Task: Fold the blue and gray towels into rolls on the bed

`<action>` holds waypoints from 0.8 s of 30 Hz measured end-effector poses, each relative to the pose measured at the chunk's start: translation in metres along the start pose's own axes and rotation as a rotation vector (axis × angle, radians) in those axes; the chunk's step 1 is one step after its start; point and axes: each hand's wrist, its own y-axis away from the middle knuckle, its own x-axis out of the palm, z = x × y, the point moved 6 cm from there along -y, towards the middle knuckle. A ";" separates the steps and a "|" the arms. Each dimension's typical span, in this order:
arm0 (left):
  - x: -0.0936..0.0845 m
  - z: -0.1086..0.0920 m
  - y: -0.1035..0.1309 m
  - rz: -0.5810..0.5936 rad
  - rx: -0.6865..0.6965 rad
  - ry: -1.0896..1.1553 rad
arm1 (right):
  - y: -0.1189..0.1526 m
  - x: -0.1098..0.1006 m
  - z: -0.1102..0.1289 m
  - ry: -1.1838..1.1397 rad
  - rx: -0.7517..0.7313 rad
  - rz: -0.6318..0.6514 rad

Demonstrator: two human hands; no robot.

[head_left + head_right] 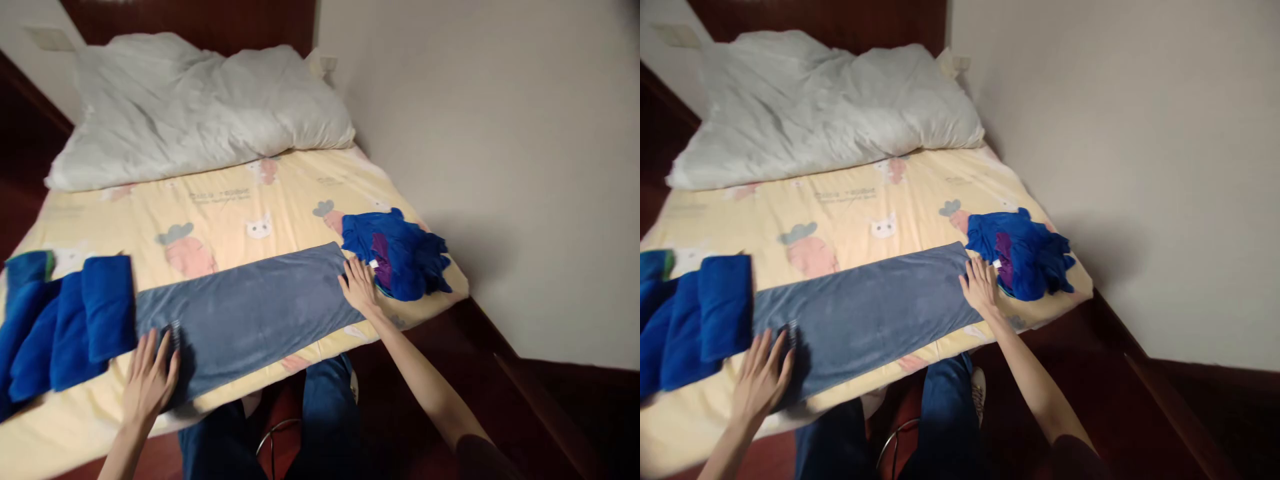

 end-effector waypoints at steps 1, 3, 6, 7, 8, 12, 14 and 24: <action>0.002 -0.003 -0.021 -0.007 0.013 -0.005 | -0.018 0.004 0.007 -0.014 -0.019 0.017; 0.011 0.005 -0.064 0.005 0.009 -0.015 | -0.053 0.021 0.015 -0.024 -0.038 0.095; 0.028 0.039 -0.112 0.015 -0.090 -0.008 | -0.088 0.048 0.015 0.006 -0.033 0.166; 0.032 0.050 -0.122 0.010 -0.119 0.001 | -0.094 0.054 0.012 0.022 -0.025 0.156; 0.036 0.059 -0.130 0.004 -0.141 0.014 | -0.097 0.058 0.008 0.037 -0.021 0.138; 0.044 0.077 -0.143 -0.022 -0.184 0.071 | -0.102 0.065 -0.004 0.063 -0.046 0.103; 0.046 0.079 -0.146 -0.025 -0.189 0.084 | -0.106 0.067 -0.009 0.045 -0.048 0.104; 0.045 0.078 -0.144 -0.007 -0.163 0.073 | -0.167 0.054 -0.044 -0.246 -0.033 0.051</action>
